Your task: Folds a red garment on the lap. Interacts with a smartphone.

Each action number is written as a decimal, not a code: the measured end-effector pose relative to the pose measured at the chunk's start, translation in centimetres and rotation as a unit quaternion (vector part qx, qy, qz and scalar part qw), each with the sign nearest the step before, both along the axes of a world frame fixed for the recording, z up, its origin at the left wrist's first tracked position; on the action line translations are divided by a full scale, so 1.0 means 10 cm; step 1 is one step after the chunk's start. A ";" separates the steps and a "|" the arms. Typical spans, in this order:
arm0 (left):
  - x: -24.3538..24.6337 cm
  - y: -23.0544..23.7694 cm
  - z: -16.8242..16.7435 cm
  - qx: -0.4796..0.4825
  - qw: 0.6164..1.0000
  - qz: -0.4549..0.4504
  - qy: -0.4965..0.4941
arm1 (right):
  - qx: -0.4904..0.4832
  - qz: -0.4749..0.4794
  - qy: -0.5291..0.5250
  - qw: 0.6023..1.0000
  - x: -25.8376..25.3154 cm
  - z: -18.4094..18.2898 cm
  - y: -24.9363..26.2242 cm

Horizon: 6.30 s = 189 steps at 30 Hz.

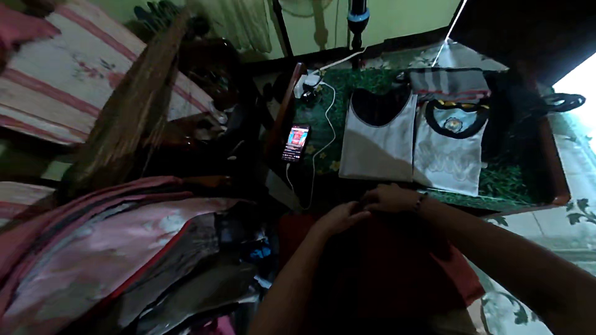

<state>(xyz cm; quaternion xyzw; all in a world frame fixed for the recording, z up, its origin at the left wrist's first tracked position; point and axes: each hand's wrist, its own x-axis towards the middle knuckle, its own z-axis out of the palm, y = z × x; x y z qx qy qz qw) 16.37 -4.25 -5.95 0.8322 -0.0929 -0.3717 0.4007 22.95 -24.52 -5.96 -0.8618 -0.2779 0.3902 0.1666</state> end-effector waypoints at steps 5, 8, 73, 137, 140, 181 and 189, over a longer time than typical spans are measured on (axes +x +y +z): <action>0.25 0.01 -0.16 0.019 0.997 -0.036 0.071 | 0.003 0.029 0.056 0.998 0.17 -0.05 0.05; 0.36 0.12 -0.11 0.052 0.995 -0.055 0.058 | -0.002 0.020 0.059 0.998 0.27 0.01 -0.02; -2.58 1.06 0.56 0.074 0.915 0.357 -0.171 | 0.084 -0.181 -0.146 0.969 -1.46 0.22 -2.22; -3.02 0.75 0.13 0.121 0.920 0.074 -0.366 | 0.300 0.162 -0.287 0.895 -2.25 0.01 0.49; -3.01 0.81 0.22 0.116 0.914 0.062 -0.384 | 0.303 0.168 -0.298 0.890 -2.27 -0.01 0.46; -2.47 1.27 0.09 -0.025 0.909 0.344 -0.235 | 0.356 0.115 -0.247 0.894 -2.22 0.10 0.77; -2.49 1.28 -0.03 -0.010 0.896 0.367 -0.250 | 0.278 0.102 -0.221 0.929 -2.21 0.04 0.75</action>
